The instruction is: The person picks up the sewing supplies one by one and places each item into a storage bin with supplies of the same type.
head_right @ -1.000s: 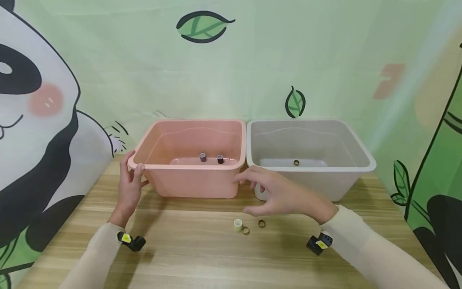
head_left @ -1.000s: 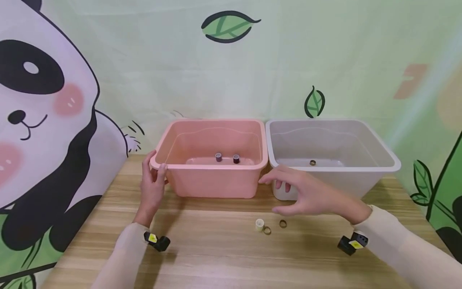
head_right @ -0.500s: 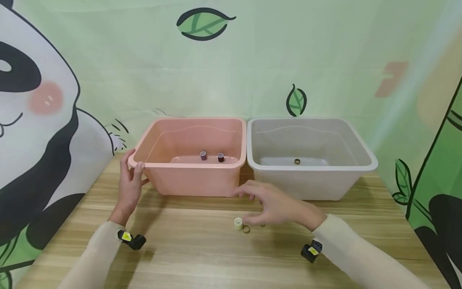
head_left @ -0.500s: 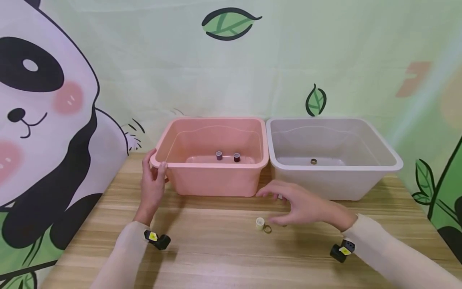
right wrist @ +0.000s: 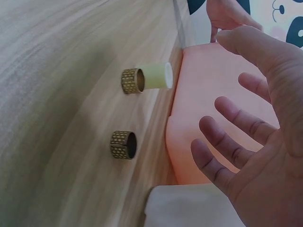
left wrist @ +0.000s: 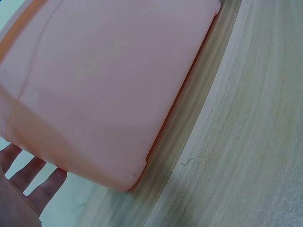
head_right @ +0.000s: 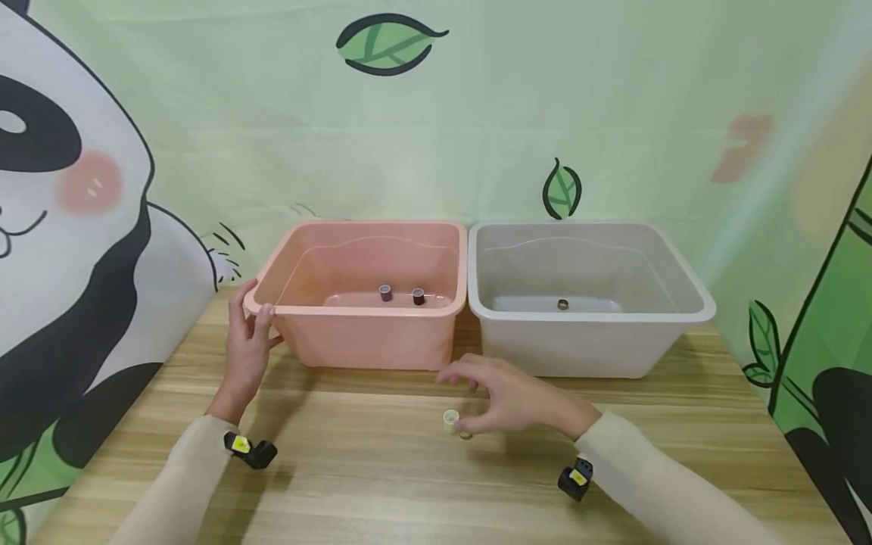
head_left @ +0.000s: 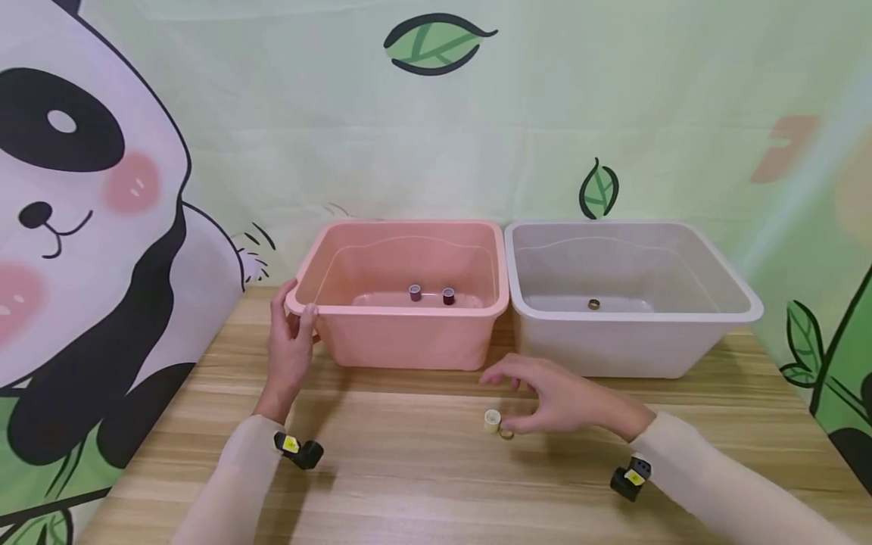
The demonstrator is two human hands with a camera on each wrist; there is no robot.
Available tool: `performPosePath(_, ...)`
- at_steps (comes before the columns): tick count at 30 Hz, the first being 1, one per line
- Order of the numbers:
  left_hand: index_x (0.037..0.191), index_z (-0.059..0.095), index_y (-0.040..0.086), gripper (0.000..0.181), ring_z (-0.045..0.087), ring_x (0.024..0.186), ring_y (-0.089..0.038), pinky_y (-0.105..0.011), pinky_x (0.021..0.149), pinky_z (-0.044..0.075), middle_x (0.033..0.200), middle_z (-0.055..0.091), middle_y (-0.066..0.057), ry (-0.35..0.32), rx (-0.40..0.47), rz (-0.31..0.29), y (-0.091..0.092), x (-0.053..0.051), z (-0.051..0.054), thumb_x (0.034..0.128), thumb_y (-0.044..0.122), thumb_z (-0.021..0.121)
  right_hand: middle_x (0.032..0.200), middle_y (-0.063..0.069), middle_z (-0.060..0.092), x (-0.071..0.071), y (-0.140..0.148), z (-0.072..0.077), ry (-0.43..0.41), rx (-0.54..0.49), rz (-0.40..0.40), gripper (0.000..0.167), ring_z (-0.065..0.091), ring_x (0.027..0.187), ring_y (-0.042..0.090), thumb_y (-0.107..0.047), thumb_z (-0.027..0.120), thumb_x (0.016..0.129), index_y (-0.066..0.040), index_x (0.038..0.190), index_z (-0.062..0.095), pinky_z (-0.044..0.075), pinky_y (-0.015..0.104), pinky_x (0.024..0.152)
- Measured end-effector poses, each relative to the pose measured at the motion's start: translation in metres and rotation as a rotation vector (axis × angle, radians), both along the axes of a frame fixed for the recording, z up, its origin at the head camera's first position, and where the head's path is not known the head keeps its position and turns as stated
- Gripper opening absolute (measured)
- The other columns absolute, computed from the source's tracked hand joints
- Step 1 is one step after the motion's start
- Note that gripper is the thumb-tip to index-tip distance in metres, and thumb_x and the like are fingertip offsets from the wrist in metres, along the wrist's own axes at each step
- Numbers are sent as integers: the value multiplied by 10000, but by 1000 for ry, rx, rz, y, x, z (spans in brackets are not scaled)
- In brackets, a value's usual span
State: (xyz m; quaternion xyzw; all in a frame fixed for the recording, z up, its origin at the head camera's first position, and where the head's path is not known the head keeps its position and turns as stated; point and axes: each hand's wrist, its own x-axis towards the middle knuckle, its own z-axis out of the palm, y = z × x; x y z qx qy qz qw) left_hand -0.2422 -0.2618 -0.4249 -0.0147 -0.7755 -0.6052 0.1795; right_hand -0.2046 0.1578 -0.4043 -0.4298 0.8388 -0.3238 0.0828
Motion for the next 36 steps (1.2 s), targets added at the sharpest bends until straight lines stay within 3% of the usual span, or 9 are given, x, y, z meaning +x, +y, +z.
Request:
performPosePath(8,1593,229,399,578,490,1387,-270,-497,996,549,1620,375,25,6,-14,5,1,2,3,1082,397,499,1198,-17,649,-3,-2,-13,-23,0,9,591,629,1032,263,-257,874,819,-177,1340,607,579,425,830)
performPosePath(14,1583,246,409,558,507,1367,-272,-437,971,570,1613,390,11,0,-10,14,0,2,1,1084,395,495,1155,60,654,-4,-7,-26,-39,11,53,594,620,1005,257,-240,853,835,-115,1356,596,568,398,864)
performPosePath(19,1582,246,413,557,499,1376,-278,-471,983,553,1619,381,4,1,-6,13,1,2,0,1083,403,494,1141,44,644,-4,-10,-33,-21,51,48,559,613,996,231,-249,844,839,-141,1329,598,567,376,825)
performPosePath(25,1579,246,418,547,508,1368,-280,-458,973,561,1617,386,2,-2,-12,12,0,1,0,1093,356,489,1136,-86,613,-3,-13,-37,-17,150,1,498,584,1064,169,-314,833,843,-217,1277,611,527,322,843)
performPosePath(29,1579,241,424,549,508,1369,-279,-465,973,559,1620,381,1,-6,-16,13,1,1,1,1096,341,488,1076,-141,578,-2,-15,-40,31,197,-24,424,573,1002,141,-343,832,832,-256,1195,629,500,276,784)
performPosePath(36,1575,250,421,548,513,1365,-273,-467,966,560,1615,391,-2,-7,-16,19,2,2,2,1091,352,498,982,-94,560,-4,-18,-46,120,230,-49,309,533,893,128,-329,823,806,-304,1034,615,456,255,723)
